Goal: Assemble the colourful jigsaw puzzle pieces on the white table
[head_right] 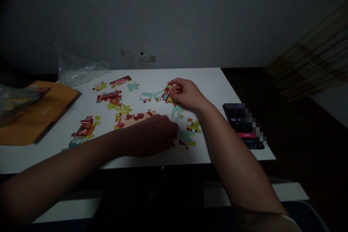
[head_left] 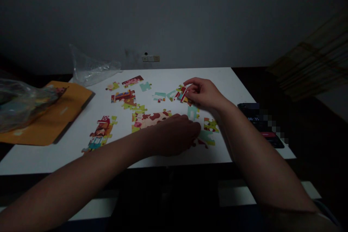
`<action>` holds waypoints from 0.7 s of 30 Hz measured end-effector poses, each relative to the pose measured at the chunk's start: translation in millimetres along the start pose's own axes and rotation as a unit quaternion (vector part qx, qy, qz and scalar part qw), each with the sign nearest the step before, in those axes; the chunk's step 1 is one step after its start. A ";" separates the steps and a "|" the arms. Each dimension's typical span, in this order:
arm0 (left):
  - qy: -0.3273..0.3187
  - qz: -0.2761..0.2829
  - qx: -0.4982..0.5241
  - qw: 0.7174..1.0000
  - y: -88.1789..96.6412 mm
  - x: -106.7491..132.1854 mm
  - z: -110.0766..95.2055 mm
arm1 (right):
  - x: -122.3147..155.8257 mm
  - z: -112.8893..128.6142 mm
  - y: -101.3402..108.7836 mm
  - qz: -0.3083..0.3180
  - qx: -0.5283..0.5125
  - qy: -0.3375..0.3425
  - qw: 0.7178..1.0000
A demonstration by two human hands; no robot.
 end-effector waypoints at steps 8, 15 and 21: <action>0.114 -0.323 0.317 0.884 34.0 73.1 58.4 | 18.1 33.8 -15.3 0.021 -0.026 0.040 0.999; 0.157 -0.530 0.493 0.672 15.6 106.4 101.4 | 23.3 78.6 -76.2 0.065 0.012 0.047 0.997; 0.131 -0.562 0.544 0.610 -3.6 109.1 102.2 | 10.9 59.5 -119.1 -0.005 -0.027 0.028 0.999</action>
Point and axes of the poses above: each hand's wrist, its own x-axis away from the middle knuckle, its own y-axis out of the back of the hand, z = x × y, the point moved 1 cm from there along -x, towards the middle knuckle, and after that the axes turned 12 degrees about -y, right-handed, at the moved point
